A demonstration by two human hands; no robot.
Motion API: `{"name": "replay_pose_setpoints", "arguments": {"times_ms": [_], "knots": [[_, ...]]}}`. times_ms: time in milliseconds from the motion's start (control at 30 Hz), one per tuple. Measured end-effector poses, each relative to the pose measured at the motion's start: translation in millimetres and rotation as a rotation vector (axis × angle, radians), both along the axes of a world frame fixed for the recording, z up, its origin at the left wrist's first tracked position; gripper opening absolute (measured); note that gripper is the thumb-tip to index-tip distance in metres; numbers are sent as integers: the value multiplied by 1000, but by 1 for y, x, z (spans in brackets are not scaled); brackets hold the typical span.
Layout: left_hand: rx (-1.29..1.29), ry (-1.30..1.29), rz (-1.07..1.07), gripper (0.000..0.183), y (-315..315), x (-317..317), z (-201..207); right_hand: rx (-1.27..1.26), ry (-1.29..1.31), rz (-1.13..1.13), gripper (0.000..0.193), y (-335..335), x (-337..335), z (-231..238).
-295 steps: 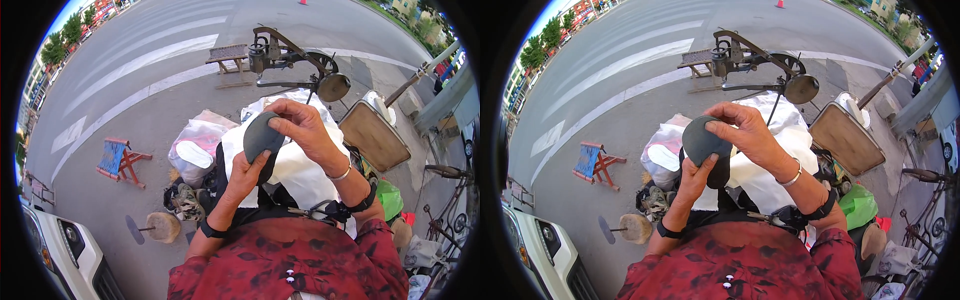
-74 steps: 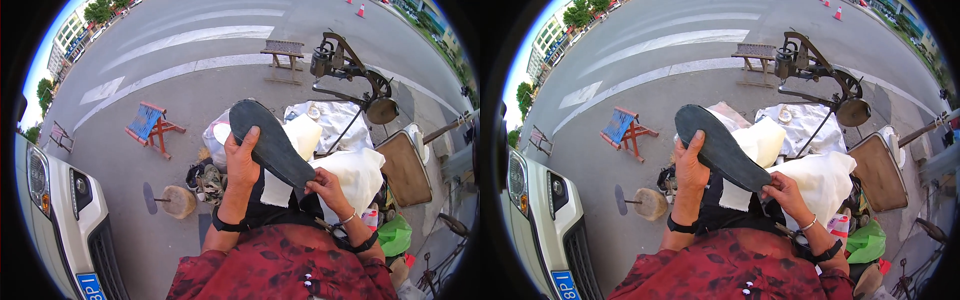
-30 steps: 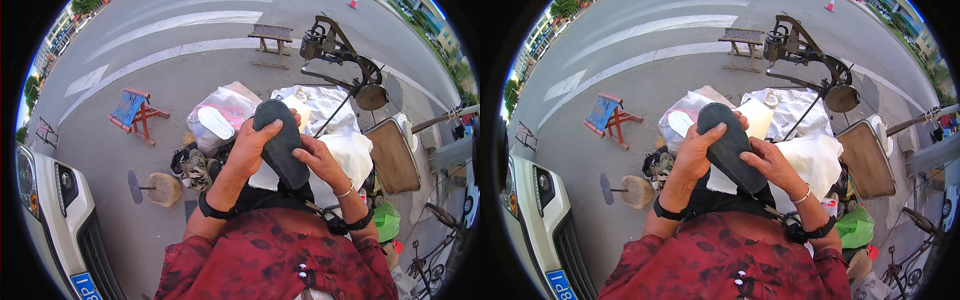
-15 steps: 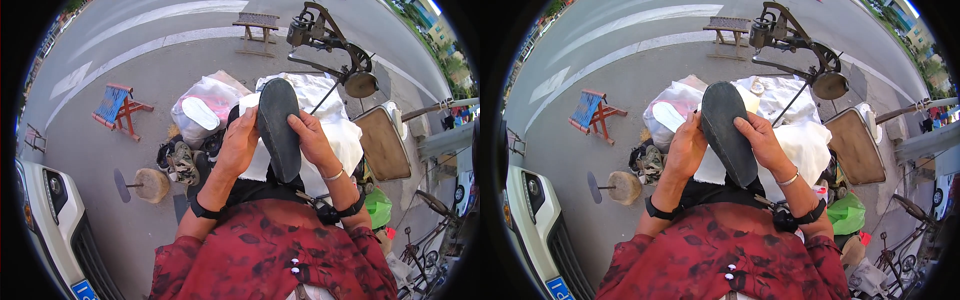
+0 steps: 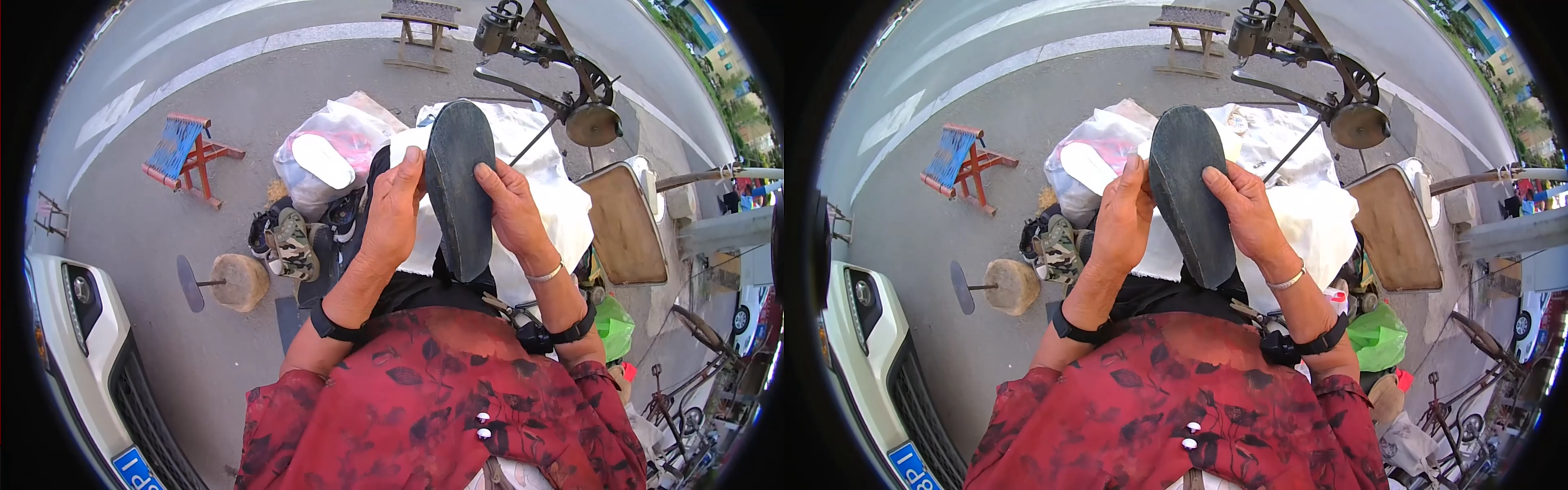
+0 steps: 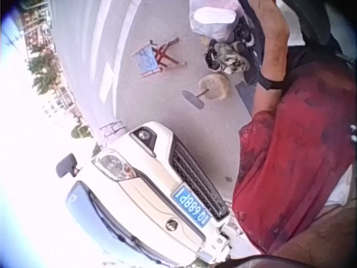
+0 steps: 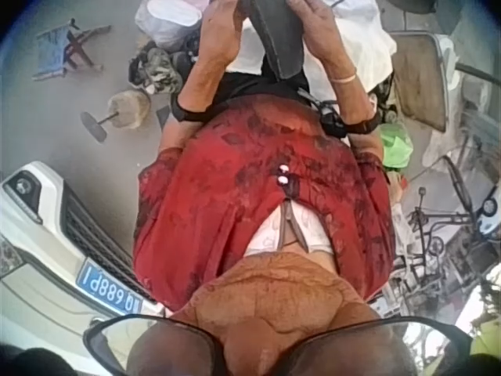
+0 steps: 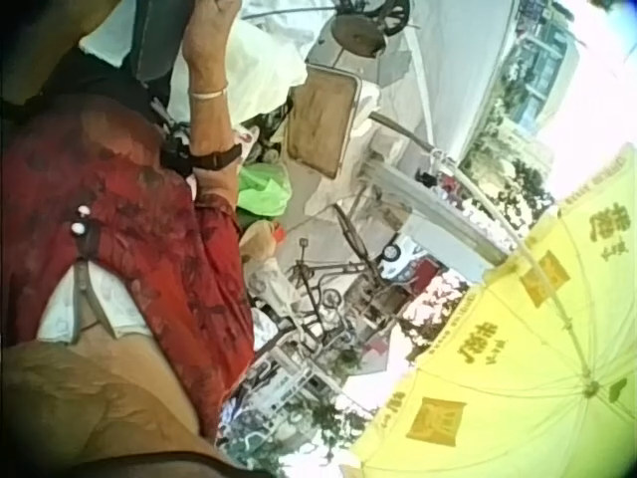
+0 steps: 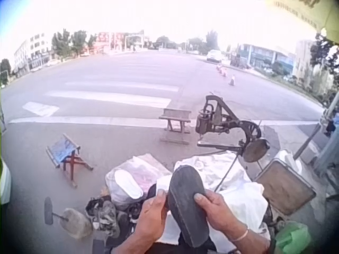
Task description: Cutting a white sheet of fabric to match the shape of a shoe insole using scissors at an outdoor shoe repair workstation.
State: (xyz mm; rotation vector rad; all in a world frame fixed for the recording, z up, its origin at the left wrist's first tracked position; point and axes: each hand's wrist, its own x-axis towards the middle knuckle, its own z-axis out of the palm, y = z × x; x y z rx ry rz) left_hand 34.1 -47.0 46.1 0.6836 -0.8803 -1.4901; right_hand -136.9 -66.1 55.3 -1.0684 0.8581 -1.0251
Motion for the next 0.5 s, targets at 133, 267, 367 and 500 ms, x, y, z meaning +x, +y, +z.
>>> {"name": "replay_pose_setpoints", "arguments": {"times_ms": [133, 267, 367, 500], "knots": [[18, 57, 31, 56, -4, -2, 4, 27, -17, -22, 34, 2, 2, 1], [-147, -239, 234, 50, -8, -9, 6, -34, 53, -26, 34, 7, 6, -1], [-196, -351, 328, 43, -8, -11, 7, -86, 135, -33, 31, 13, 11, 2], [-223, -473, 388, 36, -3, -13, 10, -106, 128, -56, 30, 15, 10, 3]]}}
